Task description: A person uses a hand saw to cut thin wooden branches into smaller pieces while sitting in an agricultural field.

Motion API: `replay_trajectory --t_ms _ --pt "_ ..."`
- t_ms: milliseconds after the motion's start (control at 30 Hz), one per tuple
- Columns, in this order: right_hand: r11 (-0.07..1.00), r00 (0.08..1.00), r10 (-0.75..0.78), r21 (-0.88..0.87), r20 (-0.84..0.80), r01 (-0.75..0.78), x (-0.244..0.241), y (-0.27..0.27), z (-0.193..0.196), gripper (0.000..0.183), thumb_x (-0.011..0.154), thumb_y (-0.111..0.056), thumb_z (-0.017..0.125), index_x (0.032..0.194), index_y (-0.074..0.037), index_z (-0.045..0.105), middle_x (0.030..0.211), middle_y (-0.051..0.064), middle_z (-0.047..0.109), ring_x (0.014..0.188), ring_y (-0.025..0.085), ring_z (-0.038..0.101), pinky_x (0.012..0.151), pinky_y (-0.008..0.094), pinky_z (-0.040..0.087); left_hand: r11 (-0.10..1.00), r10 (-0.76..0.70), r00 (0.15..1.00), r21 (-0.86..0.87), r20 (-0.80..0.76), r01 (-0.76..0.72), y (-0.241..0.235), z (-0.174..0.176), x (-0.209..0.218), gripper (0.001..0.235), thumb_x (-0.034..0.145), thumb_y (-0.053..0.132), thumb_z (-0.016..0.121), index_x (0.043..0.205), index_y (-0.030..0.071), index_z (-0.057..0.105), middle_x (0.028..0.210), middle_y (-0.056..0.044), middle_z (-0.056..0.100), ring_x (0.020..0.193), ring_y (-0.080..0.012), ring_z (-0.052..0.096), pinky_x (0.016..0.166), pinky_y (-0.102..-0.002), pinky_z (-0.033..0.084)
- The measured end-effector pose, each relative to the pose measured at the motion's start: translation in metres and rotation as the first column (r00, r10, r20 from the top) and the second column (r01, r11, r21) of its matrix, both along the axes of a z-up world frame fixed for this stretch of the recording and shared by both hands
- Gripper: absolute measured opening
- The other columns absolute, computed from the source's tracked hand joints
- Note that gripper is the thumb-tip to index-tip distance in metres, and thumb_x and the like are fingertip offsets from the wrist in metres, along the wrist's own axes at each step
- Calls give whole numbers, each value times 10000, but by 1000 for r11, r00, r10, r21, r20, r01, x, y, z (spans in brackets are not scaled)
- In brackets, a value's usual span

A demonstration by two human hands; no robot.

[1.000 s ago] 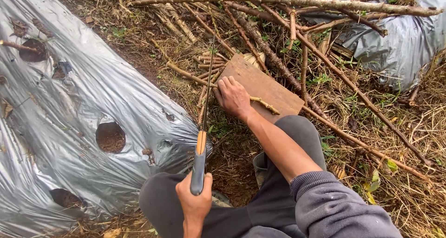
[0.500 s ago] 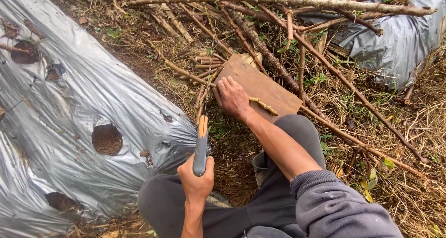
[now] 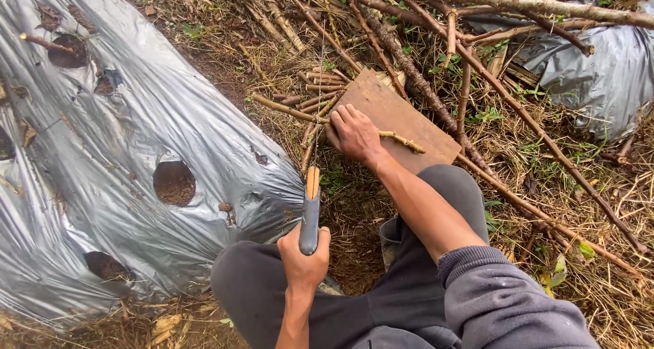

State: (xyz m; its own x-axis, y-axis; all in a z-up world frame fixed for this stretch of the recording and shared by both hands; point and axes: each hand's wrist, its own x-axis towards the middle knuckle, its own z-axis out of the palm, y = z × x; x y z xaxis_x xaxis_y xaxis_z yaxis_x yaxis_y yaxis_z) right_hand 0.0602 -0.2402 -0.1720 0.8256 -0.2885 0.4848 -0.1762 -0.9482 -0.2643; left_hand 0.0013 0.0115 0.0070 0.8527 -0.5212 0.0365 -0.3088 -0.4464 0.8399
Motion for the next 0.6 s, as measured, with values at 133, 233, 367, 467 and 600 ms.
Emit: replay_trajectory --t_ms 133,233,367,467,600 --pt "1000 1000 -4 -17 -6 4 1 3 -2 313 1094 -350 434 932 -98 522 899 57 507 751 169 480 594 303 472 1000 13 1000 9 -8 -12 6 -1 -3 251 773 54 673 589 48 502 462 -16 421 417 -159 284 416 -326 311" --pt "998 999 34 -44 7 -33 -2 1 -1 315 1102 -342 407 901 -119 501 852 43 491 720 162 449 611 297 454 998 36 999 50 -20 -35 12 4 -9 270 783 61 684 586 46 502 454 -24 437 417 -162 298 419 -337 329" --pt "995 997 79 -58 -6 -79 -1 -1 -6 312 1108 -353 390 954 -112 516 874 35 474 746 163 443 650 292 448 995 66 994 86 -92 -58 30 14 -26 165 750 52 698 621 26 599 442 -21 495 388 -146 335 396 -315 334" --pt "997 998 53 -50 23 -52 0 5 -1 279 1102 -330 417 930 -124 493 869 33 472 733 156 445 617 287 448 993 89 988 92 -129 -78 42 16 -38 166 740 48 706 606 33 608 432 -16 514 365 -134 362 379 -302 339" --pt "997 998 53 -56 20 -52 0 2 -2 303 1113 -335 379 930 -126 500 860 28 473 716 149 432 606 279 437 995 72 994 73 -76 -67 35 13 -36 224 741 48 706 574 52 556 426 -10 483 365 -136 333 374 -301 321"
